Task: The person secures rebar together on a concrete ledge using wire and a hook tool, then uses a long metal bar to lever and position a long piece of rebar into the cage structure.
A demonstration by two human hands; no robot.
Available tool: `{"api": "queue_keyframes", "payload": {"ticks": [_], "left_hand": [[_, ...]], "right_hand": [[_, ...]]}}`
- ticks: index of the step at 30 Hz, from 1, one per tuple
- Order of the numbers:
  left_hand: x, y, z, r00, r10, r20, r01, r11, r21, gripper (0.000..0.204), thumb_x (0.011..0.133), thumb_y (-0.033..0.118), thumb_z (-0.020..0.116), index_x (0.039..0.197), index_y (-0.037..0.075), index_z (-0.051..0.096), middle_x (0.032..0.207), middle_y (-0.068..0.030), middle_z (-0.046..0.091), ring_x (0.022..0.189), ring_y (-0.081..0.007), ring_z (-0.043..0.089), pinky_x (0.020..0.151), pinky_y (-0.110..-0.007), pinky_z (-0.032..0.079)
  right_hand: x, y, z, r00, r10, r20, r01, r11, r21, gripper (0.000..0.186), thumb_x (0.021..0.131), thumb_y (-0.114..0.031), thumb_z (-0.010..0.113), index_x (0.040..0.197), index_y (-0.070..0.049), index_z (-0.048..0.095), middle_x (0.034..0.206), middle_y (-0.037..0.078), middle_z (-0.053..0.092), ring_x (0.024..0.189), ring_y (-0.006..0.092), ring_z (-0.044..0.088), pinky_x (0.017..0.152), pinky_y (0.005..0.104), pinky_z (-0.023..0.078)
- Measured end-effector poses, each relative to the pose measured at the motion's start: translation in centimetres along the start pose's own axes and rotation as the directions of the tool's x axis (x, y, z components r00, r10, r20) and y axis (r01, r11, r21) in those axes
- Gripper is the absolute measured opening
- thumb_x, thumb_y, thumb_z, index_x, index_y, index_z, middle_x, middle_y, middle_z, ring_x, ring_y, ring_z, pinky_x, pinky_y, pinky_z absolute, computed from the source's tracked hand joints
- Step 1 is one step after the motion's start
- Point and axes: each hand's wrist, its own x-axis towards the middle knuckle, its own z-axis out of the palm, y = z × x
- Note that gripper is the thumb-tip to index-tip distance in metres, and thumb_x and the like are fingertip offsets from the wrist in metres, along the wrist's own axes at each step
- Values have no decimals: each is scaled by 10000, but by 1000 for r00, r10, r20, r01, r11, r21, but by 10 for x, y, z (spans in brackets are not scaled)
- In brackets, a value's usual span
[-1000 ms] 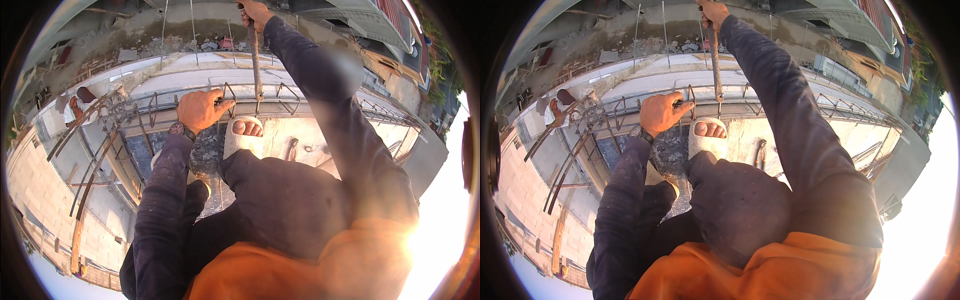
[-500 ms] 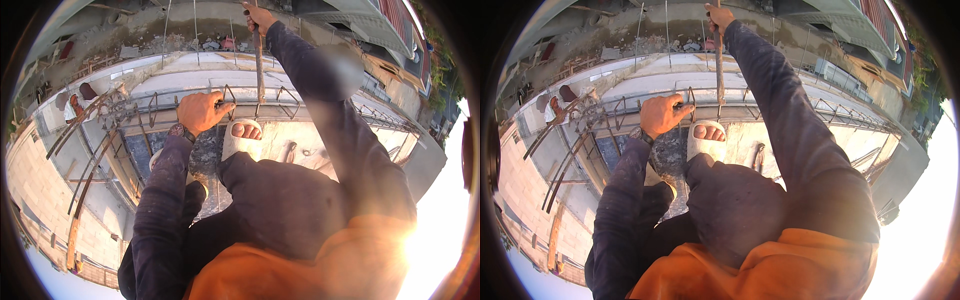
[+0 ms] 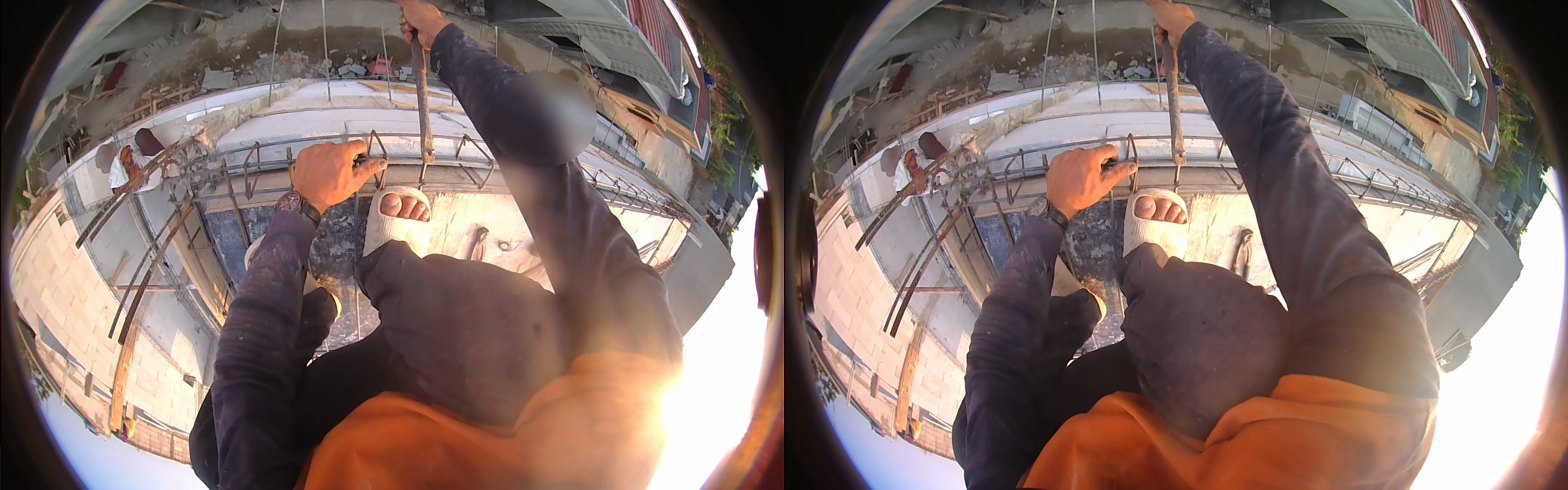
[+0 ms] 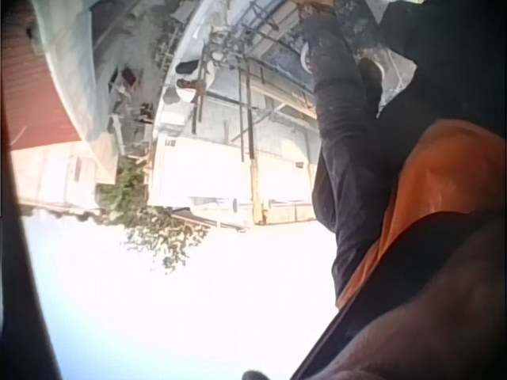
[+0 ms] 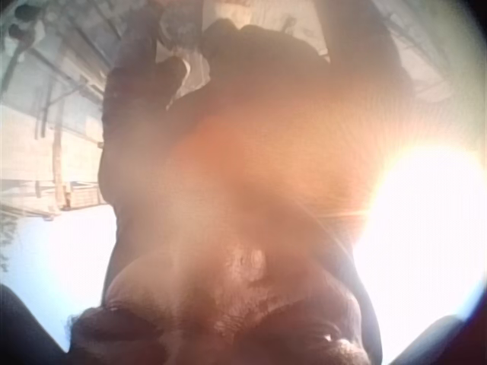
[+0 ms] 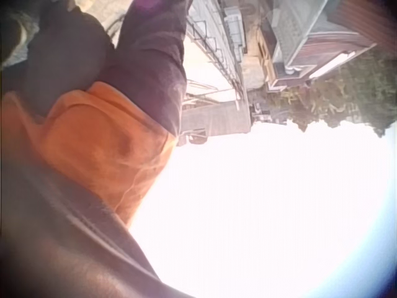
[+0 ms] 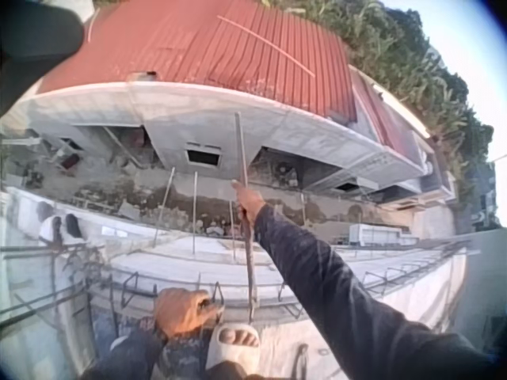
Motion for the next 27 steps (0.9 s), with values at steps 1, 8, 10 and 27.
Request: {"api": "queue_keyframes", "payload": {"ticks": [1, 8, 10, 27], "left_hand": [[2, 1, -2, 1000, -8, 12, 8, 1000, 5, 570, 884, 683, 676, 951, 127, 782, 616, -103, 671, 631, -330, 690, 598, -461, 519], [4, 3, -4, 999, -9, 40, 10, 1000, -19, 588, 886, 690, 662, 990, 125, 784, 649, -122, 683, 665, -340, 697, 625, -468, 524], [0, 3, -6, 999, -26, 42, 26, 1000, -6, 561, 888, 661, 672, 1003, 125, 786, 673, -120, 702, 689, -336, 709, 650, -468, 534], [3, 5, -6, 998, -49, 45, 49, 999, 0, 537, 877, 656, 687, 996, 143, 789, 673, -109, 705, 692, -336, 708, 659, -468, 536]], "right_hand": [[3, -1, 0, 1000, 3, 13, -3, 1000, -6, 479, 966, -542, 677, 753, -141, 524, 575, 27, 454, 437, 177, 431, 395, 355, 366], [27, 8, -17, 999, 42, -1, -42, 999, -22, 466, 972, -570, 663, 857, -135, 542, 591, 12, 427, 461, 166, 410, 395, 346, 357], [26, 14, -12, 999, 45, -9, -45, 999, -19, 478, 972, -583, 659, 849, -140, 526, 597, 5, 418, 473, 159, 407, 398, 341, 357], [50, 42, -10, 978, 138, 158, -147, 988, 51, 447, 988, -538, 647, 835, -134, 532, 600, 7, 444, 469, 161, 426, 397, 345, 360]]}}
